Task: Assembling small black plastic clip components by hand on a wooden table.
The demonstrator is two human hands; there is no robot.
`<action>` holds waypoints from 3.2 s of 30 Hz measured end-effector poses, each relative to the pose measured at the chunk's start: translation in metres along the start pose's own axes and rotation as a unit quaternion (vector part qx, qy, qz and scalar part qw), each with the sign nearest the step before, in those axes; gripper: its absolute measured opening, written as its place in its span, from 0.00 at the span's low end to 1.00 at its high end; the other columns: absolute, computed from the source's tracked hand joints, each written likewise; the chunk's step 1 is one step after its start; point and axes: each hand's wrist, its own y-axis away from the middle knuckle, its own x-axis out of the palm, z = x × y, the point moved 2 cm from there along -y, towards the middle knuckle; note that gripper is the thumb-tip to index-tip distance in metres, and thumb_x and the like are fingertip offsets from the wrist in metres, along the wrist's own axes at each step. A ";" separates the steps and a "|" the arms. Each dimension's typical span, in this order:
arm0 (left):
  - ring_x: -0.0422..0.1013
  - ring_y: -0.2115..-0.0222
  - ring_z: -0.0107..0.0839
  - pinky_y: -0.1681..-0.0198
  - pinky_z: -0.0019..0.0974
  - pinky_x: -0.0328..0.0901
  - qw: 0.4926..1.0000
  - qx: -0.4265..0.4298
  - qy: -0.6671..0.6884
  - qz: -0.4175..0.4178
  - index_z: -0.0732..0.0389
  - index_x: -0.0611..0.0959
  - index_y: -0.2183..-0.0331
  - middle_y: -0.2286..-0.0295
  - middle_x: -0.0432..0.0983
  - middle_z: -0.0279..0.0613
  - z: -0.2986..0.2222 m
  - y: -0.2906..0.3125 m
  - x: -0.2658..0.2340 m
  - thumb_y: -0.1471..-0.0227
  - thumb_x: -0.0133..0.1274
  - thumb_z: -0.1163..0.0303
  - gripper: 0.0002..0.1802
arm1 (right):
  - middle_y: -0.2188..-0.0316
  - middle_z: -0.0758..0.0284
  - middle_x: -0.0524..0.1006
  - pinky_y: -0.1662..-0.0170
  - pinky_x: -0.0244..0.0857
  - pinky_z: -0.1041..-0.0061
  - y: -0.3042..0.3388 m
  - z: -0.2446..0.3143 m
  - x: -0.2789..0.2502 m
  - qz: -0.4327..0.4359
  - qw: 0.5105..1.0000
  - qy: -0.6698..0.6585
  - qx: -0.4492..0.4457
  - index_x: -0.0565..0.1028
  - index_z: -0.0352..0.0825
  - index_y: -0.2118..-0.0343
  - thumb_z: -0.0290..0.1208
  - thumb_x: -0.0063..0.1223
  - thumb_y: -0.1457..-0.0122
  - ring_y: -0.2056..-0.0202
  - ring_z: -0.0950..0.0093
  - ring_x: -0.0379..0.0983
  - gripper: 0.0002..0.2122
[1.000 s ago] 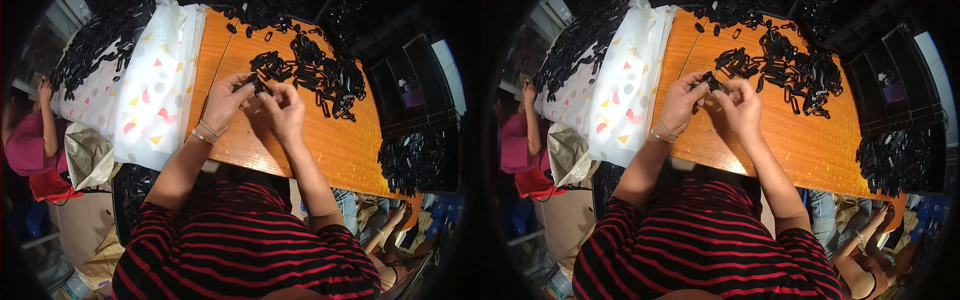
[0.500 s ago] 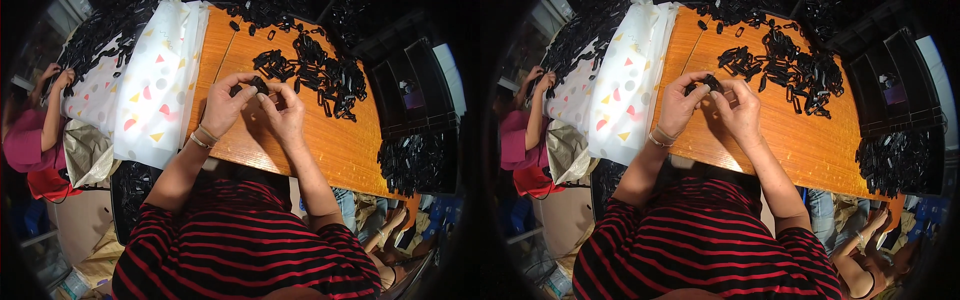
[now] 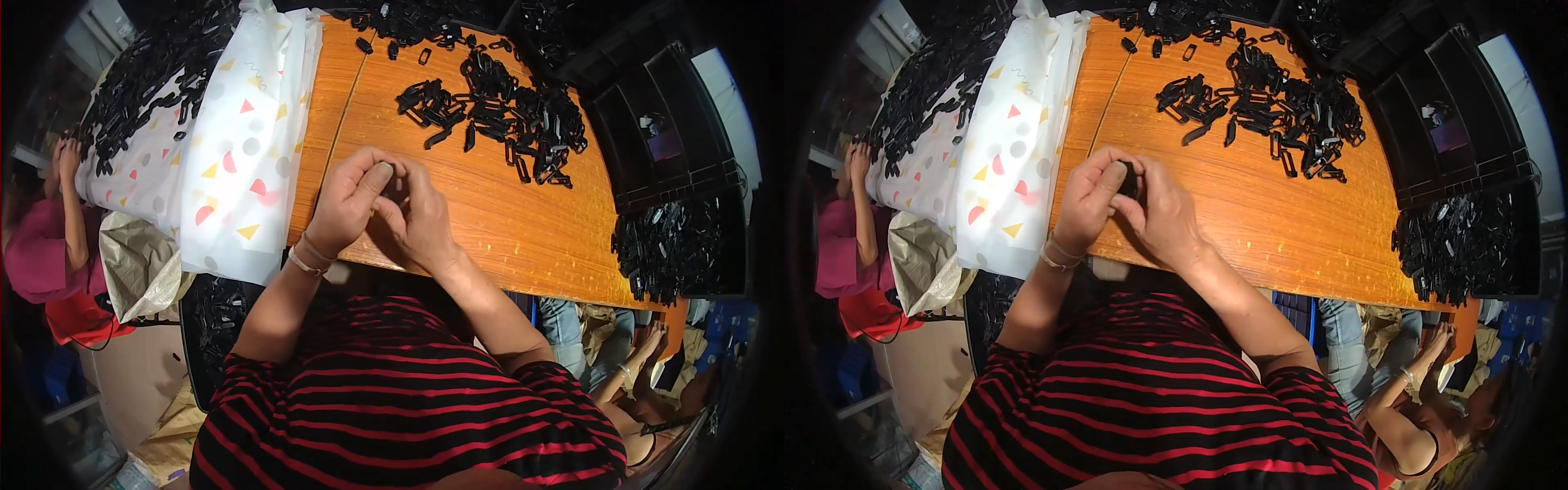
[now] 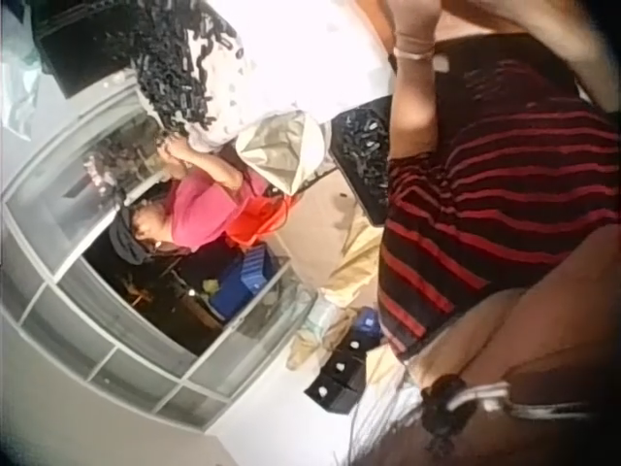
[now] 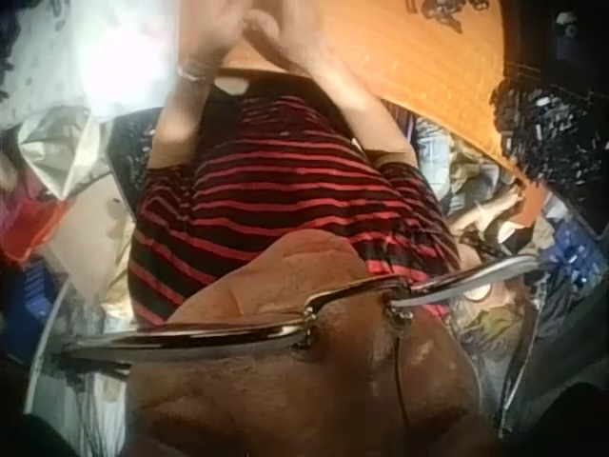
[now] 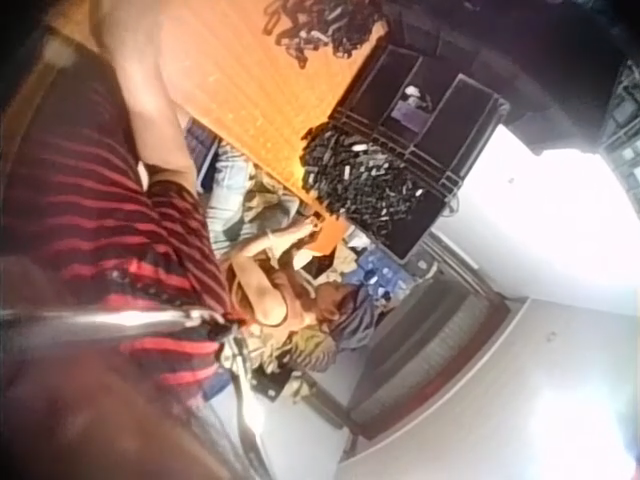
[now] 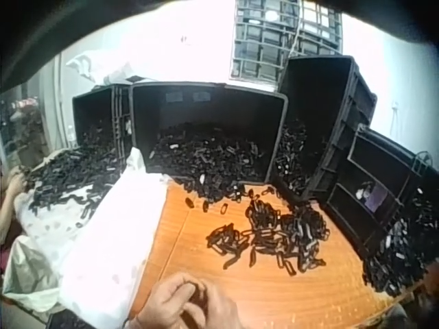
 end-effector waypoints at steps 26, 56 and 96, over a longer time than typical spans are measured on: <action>0.72 0.68 0.25 0.61 0.28 0.66 0.865 -0.139 -0.451 -0.171 0.69 0.80 0.64 0.70 0.79 0.42 -0.084 0.140 -0.117 0.48 0.54 0.76 0.09 | 0.68 0.55 0.73 0.73 0.70 0.66 -0.079 -0.091 -0.013 0.169 0.924 0.342 -0.018 0.76 0.29 0.70 0.25 0.58 0.51 0.75 0.58 0.74 0.07; 0.75 0.69 0.43 0.65 0.43 0.68 0.834 -0.002 -0.552 -0.025 0.60 0.81 0.67 0.69 0.79 0.46 0.055 -0.126 0.028 0.53 0.60 0.65 0.11 | 0.68 0.61 0.73 0.69 0.71 0.66 0.015 -0.063 -0.069 0.152 0.973 0.160 0.072 0.75 0.32 0.67 0.26 0.62 0.50 0.70 0.61 0.76 0.09; 0.70 0.76 0.17 0.74 0.19 0.64 0.997 -0.065 0.033 0.011 0.66 0.76 0.55 0.71 0.76 0.34 0.039 -0.050 0.042 0.42 0.50 0.72 0.14 | 0.72 0.60 0.72 0.73 0.68 0.77 -0.015 -0.043 -0.047 -0.077 0.986 0.150 0.015 0.75 0.32 0.62 0.19 0.62 0.52 0.76 0.71 0.74 0.13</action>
